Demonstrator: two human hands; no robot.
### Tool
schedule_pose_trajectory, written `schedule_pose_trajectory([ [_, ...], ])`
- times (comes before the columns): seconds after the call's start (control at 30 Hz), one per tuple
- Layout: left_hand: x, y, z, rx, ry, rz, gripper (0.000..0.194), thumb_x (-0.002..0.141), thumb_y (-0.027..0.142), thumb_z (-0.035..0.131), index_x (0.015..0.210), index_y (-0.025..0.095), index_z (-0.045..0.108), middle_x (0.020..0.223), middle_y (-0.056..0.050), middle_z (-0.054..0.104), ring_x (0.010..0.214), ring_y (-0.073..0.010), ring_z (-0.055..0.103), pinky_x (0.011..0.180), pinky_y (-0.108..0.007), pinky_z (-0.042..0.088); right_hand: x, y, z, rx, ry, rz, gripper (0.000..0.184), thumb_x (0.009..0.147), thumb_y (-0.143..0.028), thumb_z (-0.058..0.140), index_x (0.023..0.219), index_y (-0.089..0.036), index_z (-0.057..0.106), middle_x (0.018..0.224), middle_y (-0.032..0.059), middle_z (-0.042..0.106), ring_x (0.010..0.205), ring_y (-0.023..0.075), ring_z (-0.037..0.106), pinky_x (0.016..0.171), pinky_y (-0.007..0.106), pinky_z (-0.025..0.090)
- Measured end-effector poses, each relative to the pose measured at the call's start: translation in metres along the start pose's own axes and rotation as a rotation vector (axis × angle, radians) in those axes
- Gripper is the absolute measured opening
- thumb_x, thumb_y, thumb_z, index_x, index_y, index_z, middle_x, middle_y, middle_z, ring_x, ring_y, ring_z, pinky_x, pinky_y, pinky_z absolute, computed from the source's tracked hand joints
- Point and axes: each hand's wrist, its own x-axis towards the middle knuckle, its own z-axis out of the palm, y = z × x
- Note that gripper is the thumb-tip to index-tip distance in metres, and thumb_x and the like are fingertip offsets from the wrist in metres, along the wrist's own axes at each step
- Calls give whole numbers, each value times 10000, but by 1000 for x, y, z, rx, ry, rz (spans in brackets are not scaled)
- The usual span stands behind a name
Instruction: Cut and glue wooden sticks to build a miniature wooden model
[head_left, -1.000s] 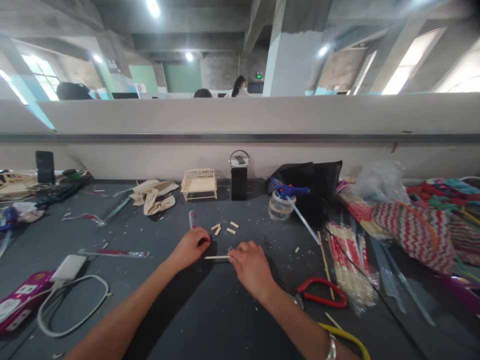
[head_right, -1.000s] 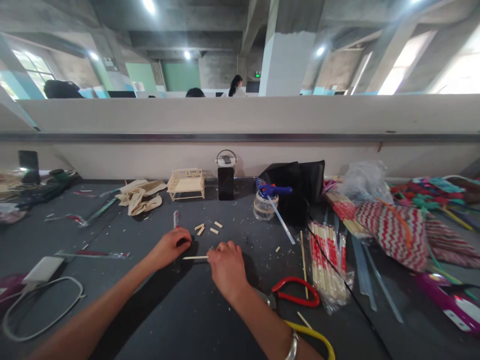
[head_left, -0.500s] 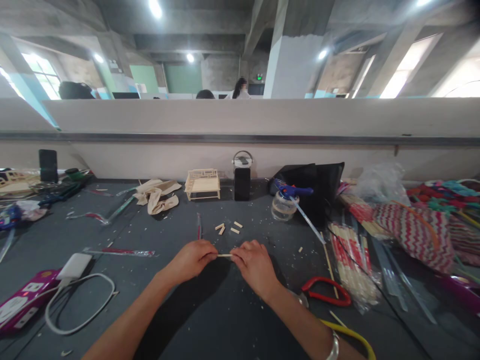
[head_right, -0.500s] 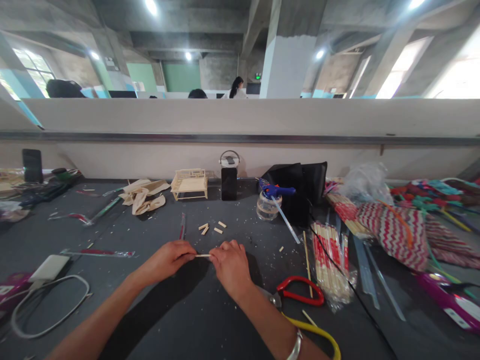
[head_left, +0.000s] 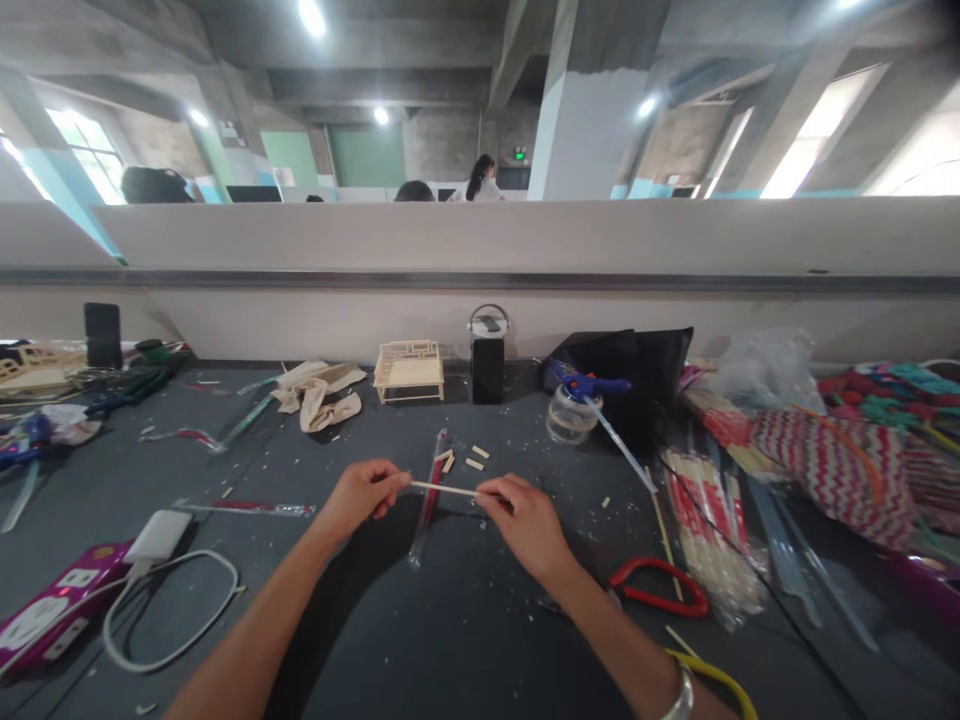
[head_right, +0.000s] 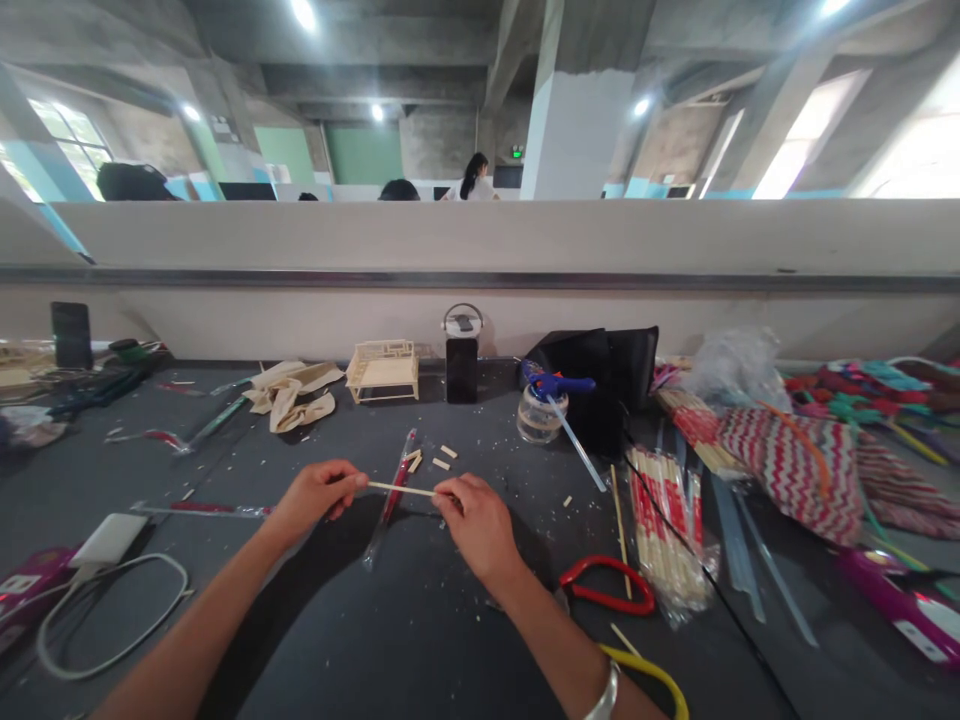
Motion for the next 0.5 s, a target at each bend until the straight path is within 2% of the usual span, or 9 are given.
schedule_pose_trajectory([
  [0.13,0,1,-1,-186,62,13,351,747,482,618,633,153,583,460,55,480,364,-58,386,385,-186,297,0,-1,2,122,28,33,167,864,-289,547,793,-215,679,768,-7,681,705,139,610,665,233,422],
  [0.33,-1,1,0,-467,-60,38,313,724,447,663,812,147,649,631,8,591,484,-97,525,500,-236,446,-1,-3,0,194,45,79,193,839,-331,535,787,-211,676,736,-9,694,666,146,619,637,235,437],
  [0.4,0,1,1,-430,-48,42,319,716,445,665,828,146,655,656,-7,613,510,-111,550,532,-251,461,-1,-4,-1,191,68,82,192,837,-333,535,781,-213,674,736,-8,694,667,148,621,643,238,440],
  [0.5,0,2,4,-222,51,56,286,711,449,651,727,164,635,593,15,590,458,-101,519,484,-225,407,-1,-5,-2,191,93,80,203,839,-347,528,786,-215,673,741,-4,696,668,153,624,650,247,448],
])
